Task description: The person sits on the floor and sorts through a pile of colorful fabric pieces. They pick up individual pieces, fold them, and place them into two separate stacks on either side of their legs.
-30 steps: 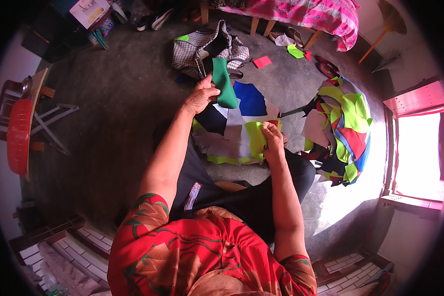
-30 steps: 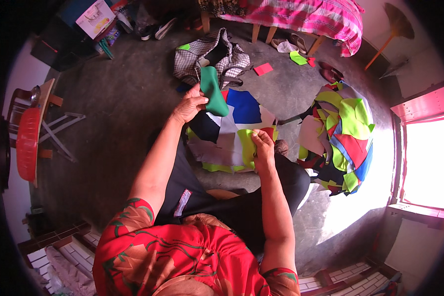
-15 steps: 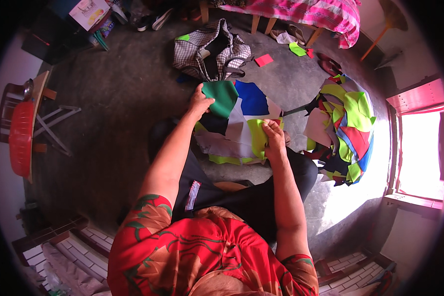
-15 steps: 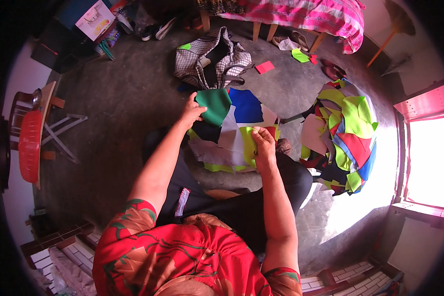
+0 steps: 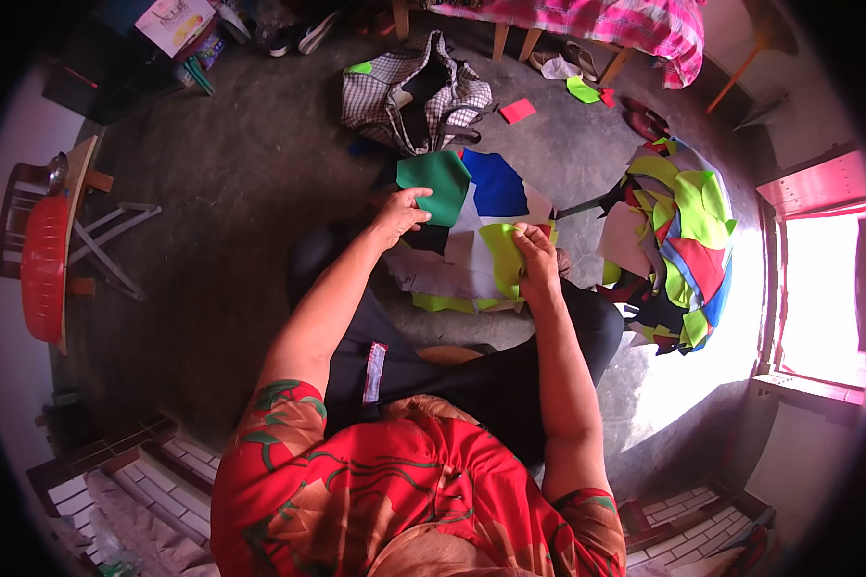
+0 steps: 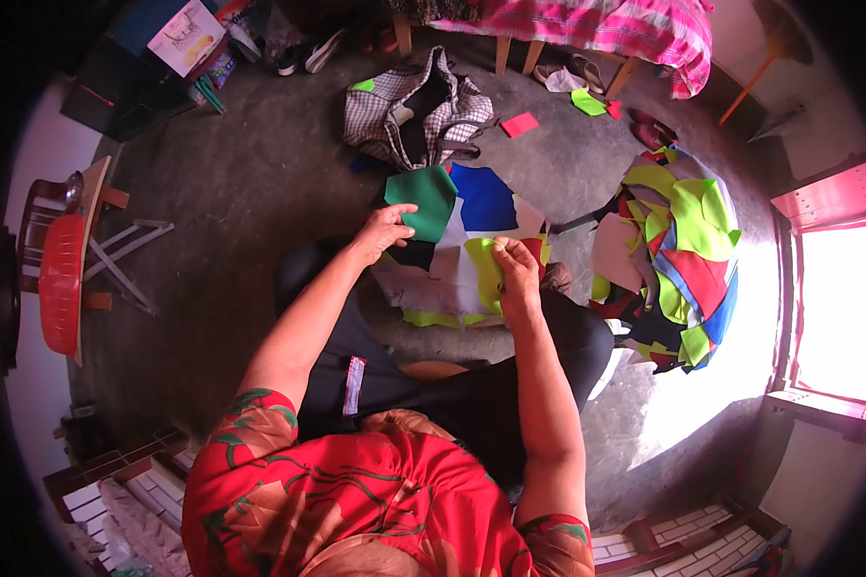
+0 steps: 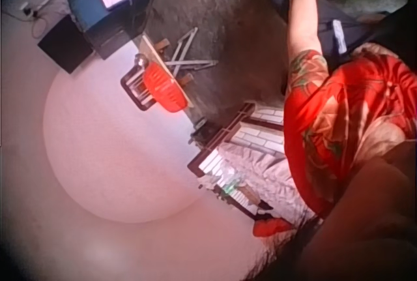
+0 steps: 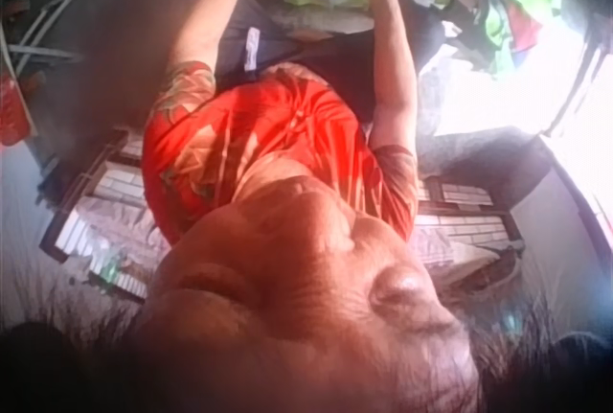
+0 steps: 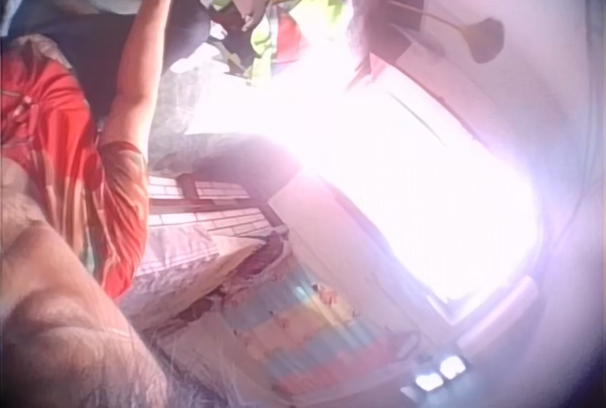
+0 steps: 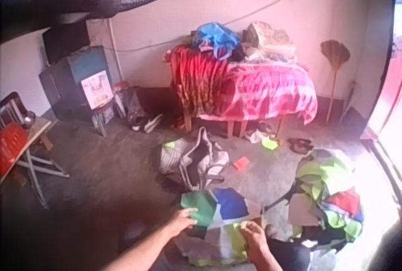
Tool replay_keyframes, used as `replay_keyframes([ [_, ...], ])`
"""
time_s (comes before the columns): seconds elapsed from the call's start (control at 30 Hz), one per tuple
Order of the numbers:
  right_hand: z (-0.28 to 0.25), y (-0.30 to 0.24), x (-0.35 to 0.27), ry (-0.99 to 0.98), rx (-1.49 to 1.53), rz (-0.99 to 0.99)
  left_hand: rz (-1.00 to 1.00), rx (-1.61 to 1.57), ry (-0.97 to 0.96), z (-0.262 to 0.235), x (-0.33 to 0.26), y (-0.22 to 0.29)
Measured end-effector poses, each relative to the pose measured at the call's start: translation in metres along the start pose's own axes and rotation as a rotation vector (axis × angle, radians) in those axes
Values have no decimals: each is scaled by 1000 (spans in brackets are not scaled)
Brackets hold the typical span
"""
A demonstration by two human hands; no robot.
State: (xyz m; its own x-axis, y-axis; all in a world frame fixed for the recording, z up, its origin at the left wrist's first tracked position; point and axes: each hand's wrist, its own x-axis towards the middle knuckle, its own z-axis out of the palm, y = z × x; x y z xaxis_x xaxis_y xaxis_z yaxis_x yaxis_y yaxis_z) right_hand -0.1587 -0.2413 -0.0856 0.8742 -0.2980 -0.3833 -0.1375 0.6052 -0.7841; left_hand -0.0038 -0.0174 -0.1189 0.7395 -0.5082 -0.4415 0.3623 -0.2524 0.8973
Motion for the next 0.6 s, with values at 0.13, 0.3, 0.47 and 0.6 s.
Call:
replay_keyframes([
  [0.13,-1,0,0,4,-14,-5,179,-113,56,-2,9,-8],
  [0.3,0,1,0,6,0,2,297,-182,130,3,14,-6],
  [0.47,0,1,0,16,2,14,286,-325,181,10,19,1],
  [0.6,-6,1,2,4,-18,12,351,-118,282,17,22,2],
])
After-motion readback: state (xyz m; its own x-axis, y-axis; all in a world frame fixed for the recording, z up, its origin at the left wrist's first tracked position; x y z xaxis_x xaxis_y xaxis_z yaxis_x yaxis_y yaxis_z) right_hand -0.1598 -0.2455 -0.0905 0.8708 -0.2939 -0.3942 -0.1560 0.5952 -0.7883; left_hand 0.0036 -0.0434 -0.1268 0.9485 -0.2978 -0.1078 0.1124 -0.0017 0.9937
